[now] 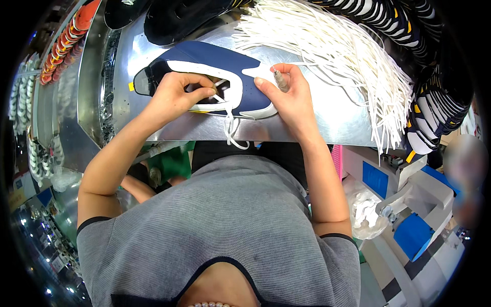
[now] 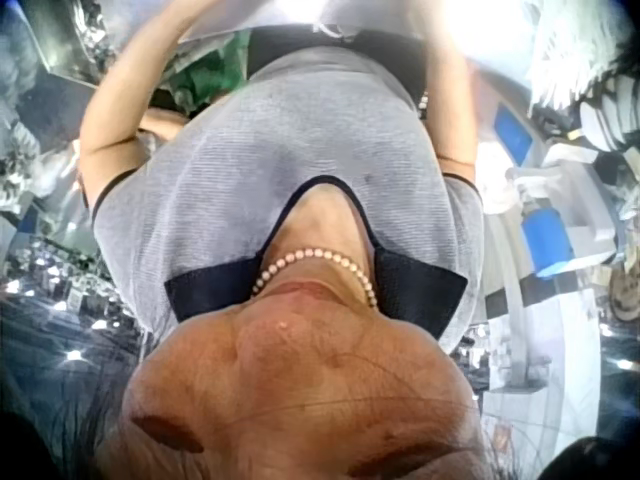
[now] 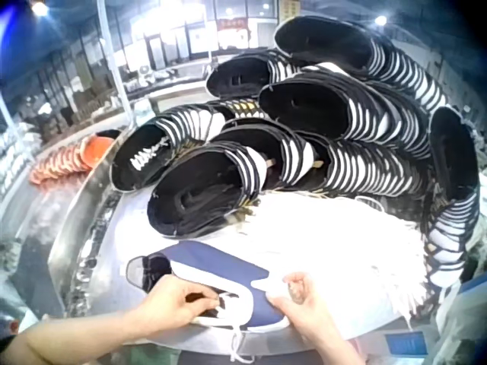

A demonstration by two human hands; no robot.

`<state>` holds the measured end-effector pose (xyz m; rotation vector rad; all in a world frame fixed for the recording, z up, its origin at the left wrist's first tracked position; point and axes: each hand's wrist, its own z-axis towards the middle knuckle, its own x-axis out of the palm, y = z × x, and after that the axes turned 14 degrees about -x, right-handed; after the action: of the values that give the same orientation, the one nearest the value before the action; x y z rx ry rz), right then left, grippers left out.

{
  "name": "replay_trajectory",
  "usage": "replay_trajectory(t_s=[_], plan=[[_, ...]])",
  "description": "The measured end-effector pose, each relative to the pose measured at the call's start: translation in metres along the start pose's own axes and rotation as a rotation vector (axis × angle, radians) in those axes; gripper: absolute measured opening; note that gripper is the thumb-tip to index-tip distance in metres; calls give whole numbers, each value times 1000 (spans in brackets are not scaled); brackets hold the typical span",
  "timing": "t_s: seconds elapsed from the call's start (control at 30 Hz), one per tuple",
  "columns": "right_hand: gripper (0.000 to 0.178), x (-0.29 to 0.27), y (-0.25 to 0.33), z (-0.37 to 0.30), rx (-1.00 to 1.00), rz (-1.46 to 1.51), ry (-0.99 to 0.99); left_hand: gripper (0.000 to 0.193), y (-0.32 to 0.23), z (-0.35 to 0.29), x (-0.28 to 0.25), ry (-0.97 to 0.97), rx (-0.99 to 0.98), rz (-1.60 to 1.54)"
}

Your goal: The person laces several shoes by hand, picking each shoe from a stack and threading a white lace through the eyelets one at a time.

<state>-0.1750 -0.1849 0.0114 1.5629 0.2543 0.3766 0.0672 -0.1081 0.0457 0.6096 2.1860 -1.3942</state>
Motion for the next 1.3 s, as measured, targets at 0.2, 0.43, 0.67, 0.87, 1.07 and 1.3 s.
replay_trajectory(t_s=[0.2,0.43,0.67,0.87,1.07,1.3], plan=[[39,-2,7,-4,51,-7,41,10,-5,-7,-27,-262,179,279],[36,-51,21,-17,80,62,-71,16,110,-43,-197,-1007,-170,638],[37,-49,-5,-11,-77,-287,82,9,28,-45,-94,-564,207,-42],[36,-36,7,-6,-487,-917,21,9,-58,-35,-53,-596,517,377],[25,-22,32,-6,-346,-339,69,12,-48,-18,-4,-732,608,286],[34,4,-5,3,-412,-559,208,15,-36,26,49,-843,577,255]])
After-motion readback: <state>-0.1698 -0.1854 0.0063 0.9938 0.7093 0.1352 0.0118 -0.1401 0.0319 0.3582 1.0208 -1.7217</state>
